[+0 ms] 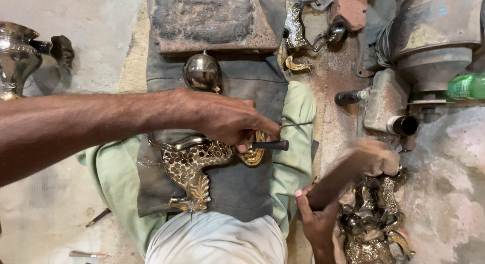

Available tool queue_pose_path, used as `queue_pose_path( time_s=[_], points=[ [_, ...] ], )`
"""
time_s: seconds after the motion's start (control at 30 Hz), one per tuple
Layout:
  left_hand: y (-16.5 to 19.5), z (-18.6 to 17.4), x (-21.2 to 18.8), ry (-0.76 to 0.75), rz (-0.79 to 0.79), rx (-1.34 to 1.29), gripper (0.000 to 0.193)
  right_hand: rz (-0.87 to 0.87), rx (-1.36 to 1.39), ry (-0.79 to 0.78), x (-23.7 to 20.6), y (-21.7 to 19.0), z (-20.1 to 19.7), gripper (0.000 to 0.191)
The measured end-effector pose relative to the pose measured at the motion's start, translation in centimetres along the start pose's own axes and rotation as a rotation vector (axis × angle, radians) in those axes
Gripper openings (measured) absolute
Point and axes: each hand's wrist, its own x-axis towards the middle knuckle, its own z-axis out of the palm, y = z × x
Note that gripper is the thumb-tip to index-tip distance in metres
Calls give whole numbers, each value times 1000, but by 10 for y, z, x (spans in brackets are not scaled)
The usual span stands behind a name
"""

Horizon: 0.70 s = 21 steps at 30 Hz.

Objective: The person sits on the floor holding a punch against a decorative brass figurine and strikes the punch with a wooden mallet, repositioning the tool repeatedly to shape the metal ornament. They occasionally turn or reposition the piece between hammering sequences.

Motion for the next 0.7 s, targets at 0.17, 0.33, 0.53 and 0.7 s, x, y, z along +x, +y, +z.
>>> queue_pose_path(
  time_s=[0.17, 0.33, 0.53, 0.7],
  points=[
    [-4, 0, -2, 19, 25, 29, 49, 12, 77, 32, 2, -5, 0, 31],
    [-2, 0, -2, 29, 25, 18, 52, 2, -173, 13, 8, -1, -2, 34],
    [2, 1, 0, -23, -95, 14, 51, -18, -39, -33, 12, -1, 2, 24],
    [-1, 0, -2, 45, 69, 31, 57, 80, 326, 78, 10, -15, 3, 37]
  ],
)
